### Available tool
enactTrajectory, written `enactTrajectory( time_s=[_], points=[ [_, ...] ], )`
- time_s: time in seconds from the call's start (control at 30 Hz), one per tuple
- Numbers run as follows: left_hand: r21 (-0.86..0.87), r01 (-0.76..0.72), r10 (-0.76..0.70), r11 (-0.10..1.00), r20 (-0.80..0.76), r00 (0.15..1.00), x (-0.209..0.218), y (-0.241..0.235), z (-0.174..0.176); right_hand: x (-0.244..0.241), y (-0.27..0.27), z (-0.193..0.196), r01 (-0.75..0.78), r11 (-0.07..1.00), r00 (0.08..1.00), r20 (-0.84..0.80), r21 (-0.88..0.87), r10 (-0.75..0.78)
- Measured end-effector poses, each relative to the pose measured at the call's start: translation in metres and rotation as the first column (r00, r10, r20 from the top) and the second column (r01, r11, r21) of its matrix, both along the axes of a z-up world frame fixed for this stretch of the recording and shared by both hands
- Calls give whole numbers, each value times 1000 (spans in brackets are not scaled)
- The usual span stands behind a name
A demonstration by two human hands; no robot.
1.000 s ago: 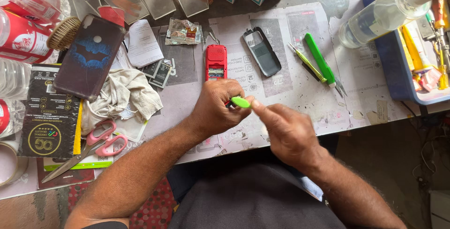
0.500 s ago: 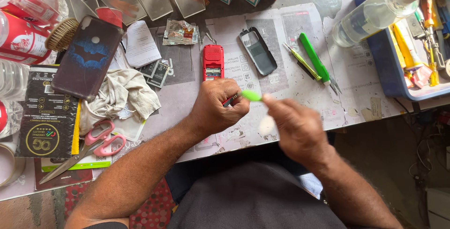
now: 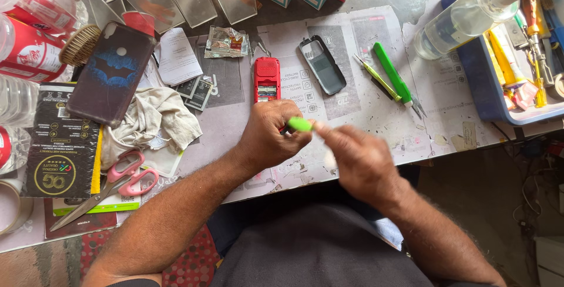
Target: The person removes the battery from a red feature phone, then uses a green toothbrush to scrub the battery compartment and the battery itself. The person repeatedly wets the toothbrush with a spray bottle and continues cleaning the phone's interior and exterior surfaces.
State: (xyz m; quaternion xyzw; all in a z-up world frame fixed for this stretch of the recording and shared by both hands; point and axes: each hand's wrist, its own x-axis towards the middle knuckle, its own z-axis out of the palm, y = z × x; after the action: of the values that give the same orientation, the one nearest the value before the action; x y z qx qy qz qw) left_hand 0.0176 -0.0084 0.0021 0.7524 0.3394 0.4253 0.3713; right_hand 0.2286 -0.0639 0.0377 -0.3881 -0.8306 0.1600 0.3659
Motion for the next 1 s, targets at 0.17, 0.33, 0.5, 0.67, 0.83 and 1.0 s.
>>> enactTrajectory(
  time_s=[0.17,0.33,0.5,0.67,0.83,1.0],
  points=[
    [41,-7,7,999,-2,1000,0,2,-1,2,1,-1,-16,1000,1000,22,27,16],
    [65,-17,16,998,15,1000,-1,1,0,2,2,-3,6,1000,1000,18,3,-6],
    [51,-20,19,999,10,1000,2,1,0,5,2,-1,26,1000,1000,-1,0,-26],
    [57,-15,15,998,-6,1000,1,2,-2,5,4,0,52,999,999,-4,2,-52],
    [68,3,-6,998,37,999,1,1,-3,5,3,1,-3,1000,999,-39,-22,2],
    [24,4,-4,1000,4,1000,0,2,-3,7,3,-1,-22,999,1000,-15,-23,21]
  ],
)
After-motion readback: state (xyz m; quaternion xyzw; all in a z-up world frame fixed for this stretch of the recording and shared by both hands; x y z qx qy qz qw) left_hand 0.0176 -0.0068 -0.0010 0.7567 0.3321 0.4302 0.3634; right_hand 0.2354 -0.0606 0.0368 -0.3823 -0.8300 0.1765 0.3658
